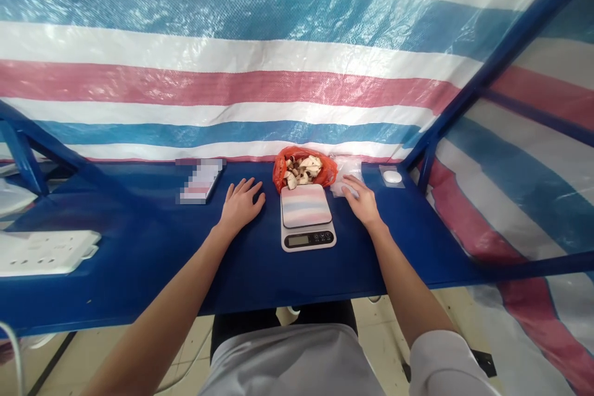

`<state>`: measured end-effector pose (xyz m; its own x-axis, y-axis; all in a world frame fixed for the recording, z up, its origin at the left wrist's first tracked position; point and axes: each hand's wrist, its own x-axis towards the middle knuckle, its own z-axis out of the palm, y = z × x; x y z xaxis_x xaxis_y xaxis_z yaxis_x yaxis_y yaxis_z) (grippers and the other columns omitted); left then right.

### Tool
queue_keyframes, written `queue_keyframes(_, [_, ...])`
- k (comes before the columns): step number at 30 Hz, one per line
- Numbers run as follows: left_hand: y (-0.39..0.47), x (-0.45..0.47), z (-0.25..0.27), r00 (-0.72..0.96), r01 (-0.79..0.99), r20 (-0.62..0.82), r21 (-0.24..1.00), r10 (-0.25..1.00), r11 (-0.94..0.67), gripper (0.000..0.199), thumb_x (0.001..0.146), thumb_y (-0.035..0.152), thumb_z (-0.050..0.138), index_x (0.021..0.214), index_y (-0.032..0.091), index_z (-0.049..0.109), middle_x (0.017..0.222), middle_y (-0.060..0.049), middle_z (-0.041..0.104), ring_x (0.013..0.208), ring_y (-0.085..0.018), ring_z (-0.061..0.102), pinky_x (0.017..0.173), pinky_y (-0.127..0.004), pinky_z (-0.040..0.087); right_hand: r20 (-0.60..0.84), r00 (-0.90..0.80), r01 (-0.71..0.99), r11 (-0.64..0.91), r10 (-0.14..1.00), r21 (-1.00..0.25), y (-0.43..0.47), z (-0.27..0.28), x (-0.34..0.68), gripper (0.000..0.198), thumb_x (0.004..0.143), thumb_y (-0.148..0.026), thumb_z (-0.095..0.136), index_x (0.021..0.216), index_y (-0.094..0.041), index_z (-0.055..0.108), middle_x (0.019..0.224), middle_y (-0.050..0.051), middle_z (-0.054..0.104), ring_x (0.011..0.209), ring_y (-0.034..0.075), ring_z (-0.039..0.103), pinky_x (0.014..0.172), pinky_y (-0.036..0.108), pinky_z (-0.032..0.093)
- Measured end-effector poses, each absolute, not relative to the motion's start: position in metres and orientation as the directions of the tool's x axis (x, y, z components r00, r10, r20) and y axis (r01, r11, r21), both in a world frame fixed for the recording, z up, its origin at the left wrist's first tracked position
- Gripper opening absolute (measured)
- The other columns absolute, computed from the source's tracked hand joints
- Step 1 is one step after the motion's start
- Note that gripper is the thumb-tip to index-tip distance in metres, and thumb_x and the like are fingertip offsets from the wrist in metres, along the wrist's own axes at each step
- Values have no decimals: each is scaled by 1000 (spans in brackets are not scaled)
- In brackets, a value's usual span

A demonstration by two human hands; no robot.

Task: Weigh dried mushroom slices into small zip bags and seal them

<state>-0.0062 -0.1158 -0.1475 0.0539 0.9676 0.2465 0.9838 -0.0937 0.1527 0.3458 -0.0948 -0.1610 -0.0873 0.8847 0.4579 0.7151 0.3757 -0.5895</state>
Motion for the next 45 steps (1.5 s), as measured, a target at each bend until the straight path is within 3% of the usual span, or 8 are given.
queue_keyframes(6, [-94,-4,-144,46,986,195,148,980,-76,54,97,38,40,144,18,58,156,-13,49,148,-35,41,122,-55,29,381,-137,849,307,914,-430,-61,-147,355,39,95,-33,51,127,-22,71,145,8,62,139,27,53,118,46,44])
queue_keyframes(12, [-91,-1,-149,69,987,177,128,982,-92,58,100,41,34,149,17,52,160,-14,43,151,-35,36,124,-56,24,295,-249,897,335,922,-289,-44,-148,355,42,97,-31,50,134,-20,66,152,9,54,142,27,49,119,44,43])
queue_keyframes(19, [-93,-1,-152,79,989,155,115,985,-97,58,102,43,32,152,19,49,162,-13,40,152,-35,33,124,-56,23,252,-273,903,338,928,-267,-43,-166,361,41,100,-37,49,133,-21,67,151,10,56,143,27,48,120,46,40])
queue_keyframes(25, [-93,-1,-153,75,988,169,123,983,-97,58,101,42,33,152,19,49,162,-13,40,152,-35,34,124,-55,23,252,-191,924,260,949,-281,-47,-161,357,33,99,-38,52,123,-29,73,141,3,65,125,26,64,106,43,54])
queue_keyframes(30, [-92,-1,-154,72,988,173,119,982,-94,56,101,43,35,151,22,50,162,-10,41,151,-33,35,124,-56,24,262,-126,942,199,957,-272,-52,-153,352,29,98,-40,55,116,-34,76,135,-2,69,115,27,69,96,42,59])
queue_keyframes(37, [-93,-2,-154,69,986,181,137,981,-94,56,101,43,36,149,19,52,161,-12,42,151,-34,35,124,-55,24,320,-36,896,172,947,-408,-57,-148,353,28,95,-40,57,112,-33,78,129,-1,73,117,28,69,96,43,58])
queue_keyframes(45, [-93,-8,-152,91,952,260,260,961,-160,49,97,37,42,136,17,65,151,-12,56,145,-29,45,124,-48,31,479,60,666,323,876,-673,-65,-136,358,31,89,-45,61,99,-24,80,114,6,79,112,29,72,105,46,54])
